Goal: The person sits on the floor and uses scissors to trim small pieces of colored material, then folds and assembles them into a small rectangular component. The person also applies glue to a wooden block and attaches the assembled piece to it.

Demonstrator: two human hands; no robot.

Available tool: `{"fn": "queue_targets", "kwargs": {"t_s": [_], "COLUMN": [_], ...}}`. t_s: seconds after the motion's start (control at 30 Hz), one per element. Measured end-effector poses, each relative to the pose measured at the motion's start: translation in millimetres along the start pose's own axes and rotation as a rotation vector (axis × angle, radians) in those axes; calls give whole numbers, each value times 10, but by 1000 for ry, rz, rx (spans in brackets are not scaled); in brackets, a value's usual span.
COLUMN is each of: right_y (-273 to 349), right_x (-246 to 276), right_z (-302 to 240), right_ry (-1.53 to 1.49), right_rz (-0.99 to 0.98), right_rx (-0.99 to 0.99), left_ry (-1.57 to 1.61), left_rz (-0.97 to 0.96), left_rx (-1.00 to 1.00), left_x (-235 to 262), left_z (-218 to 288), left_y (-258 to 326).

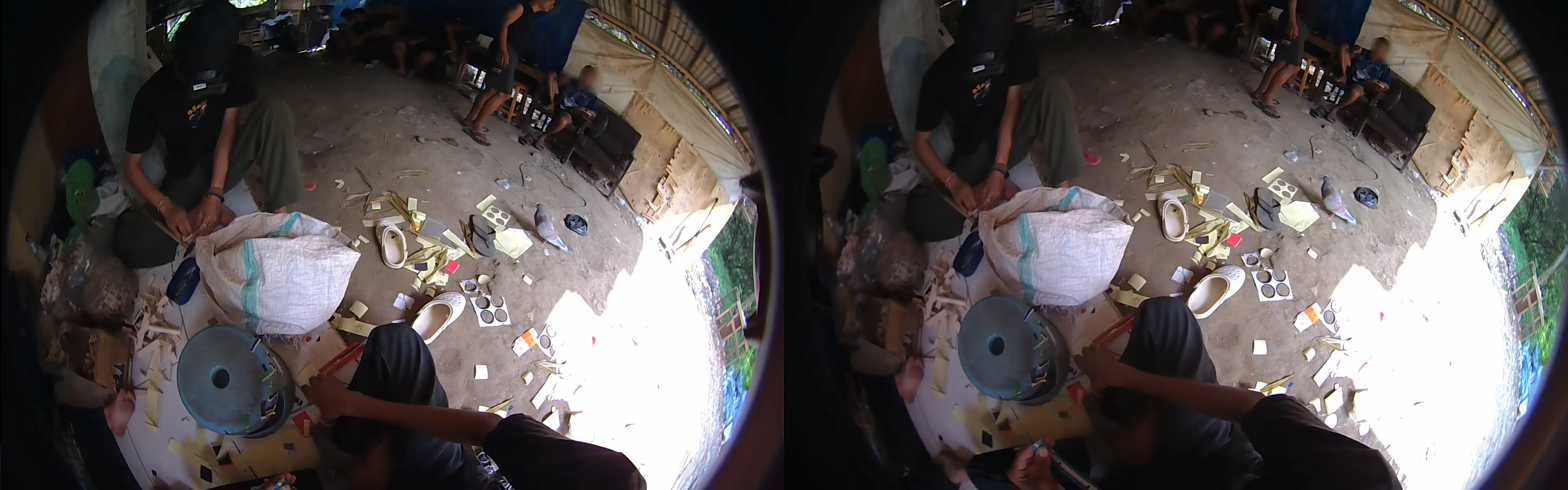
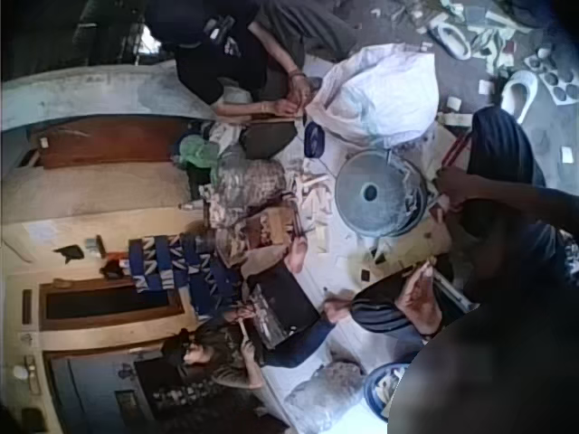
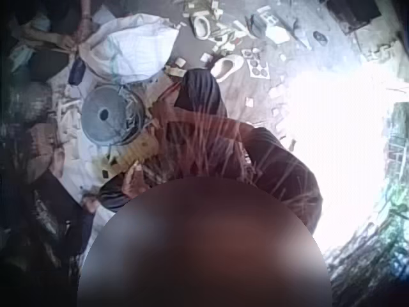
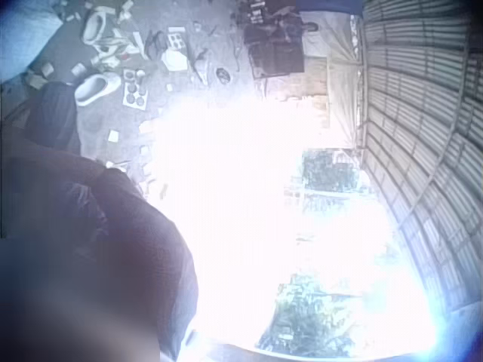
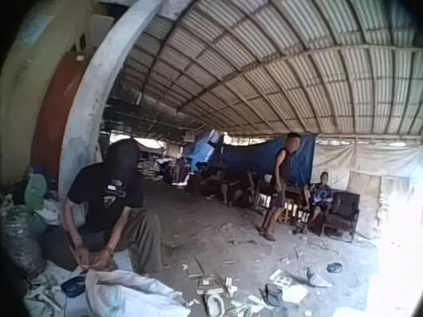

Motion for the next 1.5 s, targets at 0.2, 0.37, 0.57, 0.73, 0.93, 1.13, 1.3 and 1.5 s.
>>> {"fn": "queue_targets", "kwargs": {"t_s": [0.2, 0.37, 0.57, 0.73, 0.93, 1.13, 1.3, 1.5], "right_y": [-173, -179, 76, -71, -141, 105, 42, 183], "right_x": [-74, -110, 169, 123, -179, 43, -313, -120], "right_z": [-55, 34, -66, 64, -72, -273, -294, -253], "right_ry": [65, 74, 252, 115, 115, 191, 324, 200], "right_rz": [47, -106, -24, 116, -9, -278, -620, -472], "right_rx": [265, 226, 180, 137, 307, 356, 378, 312], "left_ry": [-272, 206, -211, -825, -284, -411, 177, 306], "left_rz": [-117, -288, -344, -72, 22, -56, 115, 109], "left_rx": [-275, -194, -152, -213, -222, -43, 341, 304], "left_x": [-68, -1, 80, 88, 195, 114, 287, 117], "left_z": [249, -106, -419, -424, -398, -399, -884, -725], "left_y": [-36, -42, -10, 48, -25, -75, -90, -116]}}
Point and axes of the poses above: each hand's wrist, its own y-axis away from the middle knuckle, its own x-axis out of the back of the hand, z = x × y, the point moved 10 cm from there along -y, towards the middle knuckle, and after that the axes turned 10 degrees about -z, right-handed, at the moved point
